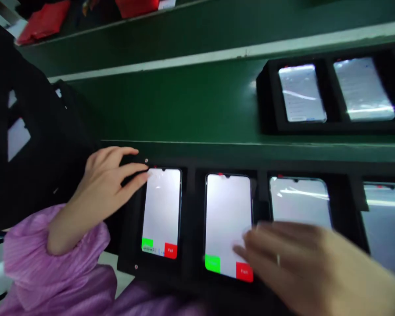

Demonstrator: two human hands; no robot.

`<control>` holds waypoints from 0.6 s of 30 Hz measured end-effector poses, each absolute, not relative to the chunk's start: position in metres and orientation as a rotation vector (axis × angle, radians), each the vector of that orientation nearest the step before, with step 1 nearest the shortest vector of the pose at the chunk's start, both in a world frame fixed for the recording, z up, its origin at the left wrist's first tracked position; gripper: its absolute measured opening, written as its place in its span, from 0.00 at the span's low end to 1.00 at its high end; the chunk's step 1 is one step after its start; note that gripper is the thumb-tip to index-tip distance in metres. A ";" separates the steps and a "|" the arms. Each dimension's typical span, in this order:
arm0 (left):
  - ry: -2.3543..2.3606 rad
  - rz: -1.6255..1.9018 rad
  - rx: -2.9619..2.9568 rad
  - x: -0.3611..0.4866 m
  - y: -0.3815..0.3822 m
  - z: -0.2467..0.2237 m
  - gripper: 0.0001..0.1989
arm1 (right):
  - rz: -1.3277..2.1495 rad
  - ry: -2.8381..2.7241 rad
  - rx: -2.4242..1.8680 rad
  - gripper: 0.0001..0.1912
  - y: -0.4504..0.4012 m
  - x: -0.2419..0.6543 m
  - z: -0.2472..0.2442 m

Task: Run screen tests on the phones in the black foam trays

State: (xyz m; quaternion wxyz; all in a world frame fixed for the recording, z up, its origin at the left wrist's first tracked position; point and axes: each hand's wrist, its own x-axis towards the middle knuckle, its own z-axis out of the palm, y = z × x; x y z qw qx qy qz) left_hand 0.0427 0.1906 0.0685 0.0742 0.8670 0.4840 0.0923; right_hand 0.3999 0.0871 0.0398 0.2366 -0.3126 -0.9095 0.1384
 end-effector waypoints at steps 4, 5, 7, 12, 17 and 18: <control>1.530 0.375 2.593 0.037 0.192 0.049 0.13 | 0.866 -2.066 -1.352 0.09 0.143 0.409 0.050; 1.508 0.440 2.602 0.037 0.192 0.045 0.11 | 0.958 -1.927 -1.454 0.10 0.151 0.410 0.051; 1.456 0.535 2.607 0.034 0.193 0.039 0.09 | 1.058 -1.728 -1.552 0.11 0.159 0.412 0.052; 1.404 0.578 2.568 0.032 0.196 0.035 0.07 | 1.026 -1.559 -1.716 0.10 0.155 0.410 0.057; 1.331 0.660 2.544 0.040 0.202 0.025 0.08 | 1.000 -1.517 -1.779 0.09 0.147 0.403 0.065; 1.304 0.696 2.537 0.042 0.204 0.023 0.07 | 0.985 -1.510 -1.797 0.08 0.146 0.402 0.067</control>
